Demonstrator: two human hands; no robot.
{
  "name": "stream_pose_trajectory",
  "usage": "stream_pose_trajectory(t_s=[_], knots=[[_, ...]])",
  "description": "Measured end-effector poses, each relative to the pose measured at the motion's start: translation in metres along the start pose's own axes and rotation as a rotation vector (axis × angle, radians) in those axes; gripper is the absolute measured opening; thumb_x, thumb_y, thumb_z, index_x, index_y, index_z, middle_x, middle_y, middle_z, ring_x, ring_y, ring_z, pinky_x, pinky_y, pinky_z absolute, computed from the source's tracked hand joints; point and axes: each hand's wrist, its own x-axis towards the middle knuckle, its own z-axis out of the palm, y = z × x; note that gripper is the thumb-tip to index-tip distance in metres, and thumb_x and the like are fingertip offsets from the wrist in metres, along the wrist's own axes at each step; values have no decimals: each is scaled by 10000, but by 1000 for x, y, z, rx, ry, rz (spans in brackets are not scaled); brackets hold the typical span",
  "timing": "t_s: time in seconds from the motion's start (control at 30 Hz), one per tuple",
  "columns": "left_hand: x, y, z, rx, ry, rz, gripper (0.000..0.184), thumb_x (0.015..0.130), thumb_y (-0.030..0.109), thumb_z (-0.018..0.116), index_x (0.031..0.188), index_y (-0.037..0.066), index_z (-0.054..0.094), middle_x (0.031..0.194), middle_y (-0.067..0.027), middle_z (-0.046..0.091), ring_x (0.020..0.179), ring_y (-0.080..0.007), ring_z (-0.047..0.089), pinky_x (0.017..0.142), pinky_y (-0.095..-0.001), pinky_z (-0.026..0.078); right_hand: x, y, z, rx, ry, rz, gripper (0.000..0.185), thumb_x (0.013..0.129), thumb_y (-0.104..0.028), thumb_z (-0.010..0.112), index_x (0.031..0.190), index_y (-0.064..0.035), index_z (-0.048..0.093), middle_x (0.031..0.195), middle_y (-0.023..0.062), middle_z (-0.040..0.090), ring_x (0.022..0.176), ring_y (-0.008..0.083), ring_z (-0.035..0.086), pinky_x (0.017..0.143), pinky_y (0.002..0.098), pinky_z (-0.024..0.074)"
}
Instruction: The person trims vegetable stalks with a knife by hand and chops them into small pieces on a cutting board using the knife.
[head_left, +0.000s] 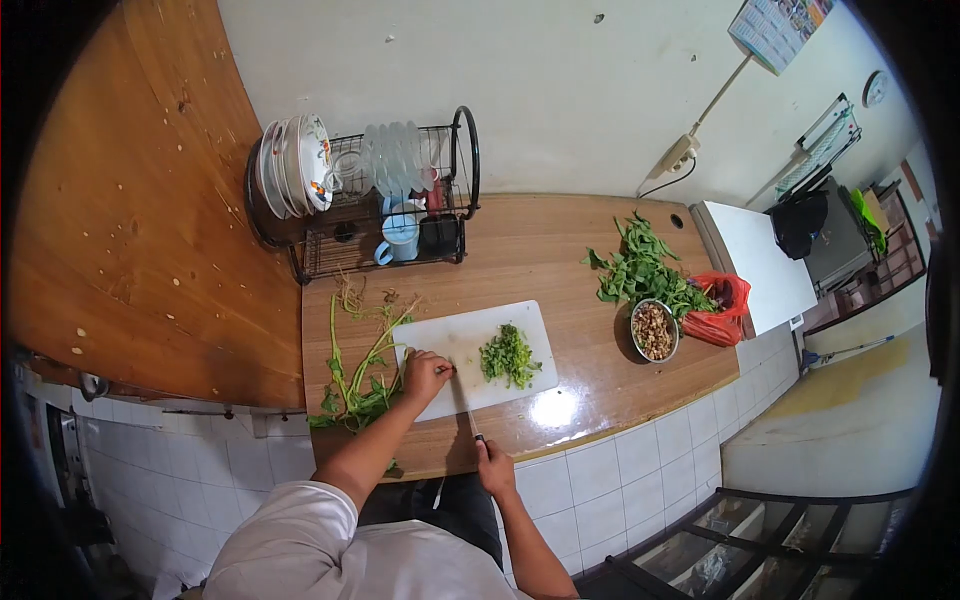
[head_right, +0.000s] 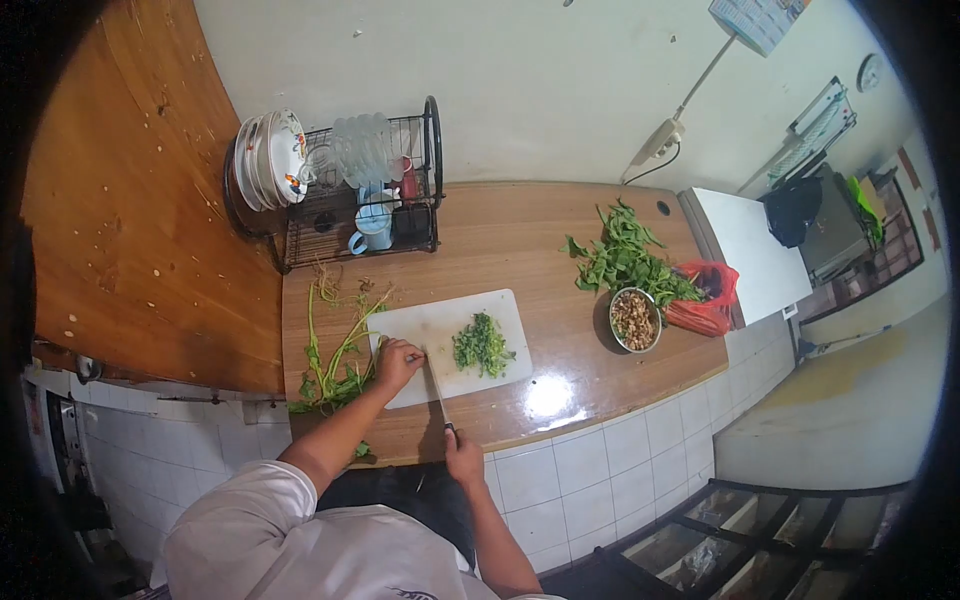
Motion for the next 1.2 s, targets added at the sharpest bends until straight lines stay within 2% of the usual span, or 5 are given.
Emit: stream_pose_trajectory(t_s=[0.3,0.5,0.67,0.9,1.2], knots=[[-3,1,-1,12,34,54,72,707,152,794,746,102,761,762,-49,683,843,-272,609,908,-424,423,7,-12,-2,-112,32,29,450,1010,-450,487,1036,-32,652,916,285,675,909,496,637,782,532,498],[-4,4,-3,58,-12,72,67,727,148,771,771,98,765,784,-59,692,850,-289,612,821,-405,485,9,-20,10,-67,57,12,453,1007,-457,491,1009,-31,647,912,293,669,896,496,638,771,537,495],[1,2,-5,60,-73,34,69,730,147,769,788,109,772,798,-66,705,855,-287,623,815,-406,499,13,-15,14,52,102,-17,438,1012,-426,510,974,-12,646,861,278,665,843,481,643,741,501,496],[-4,4,-2,21,30,28,61,716,140,771,771,114,762,757,-63,693,836,-287,620,834,-407,484,-8,2,12,26,30,-14,440,1018,-420,509,986,-3,646,861,275,663,824,468,639,734,469,495],[-6,4,-6,53,2,109,73,760,164,759,804,108,777,777,-73,695,831,-286,613,843,-414,470,8,-16,5,-102,79,15,451,1020,-422,488,964,-6,651,864,290,665,875,489,642,756,522,492]])
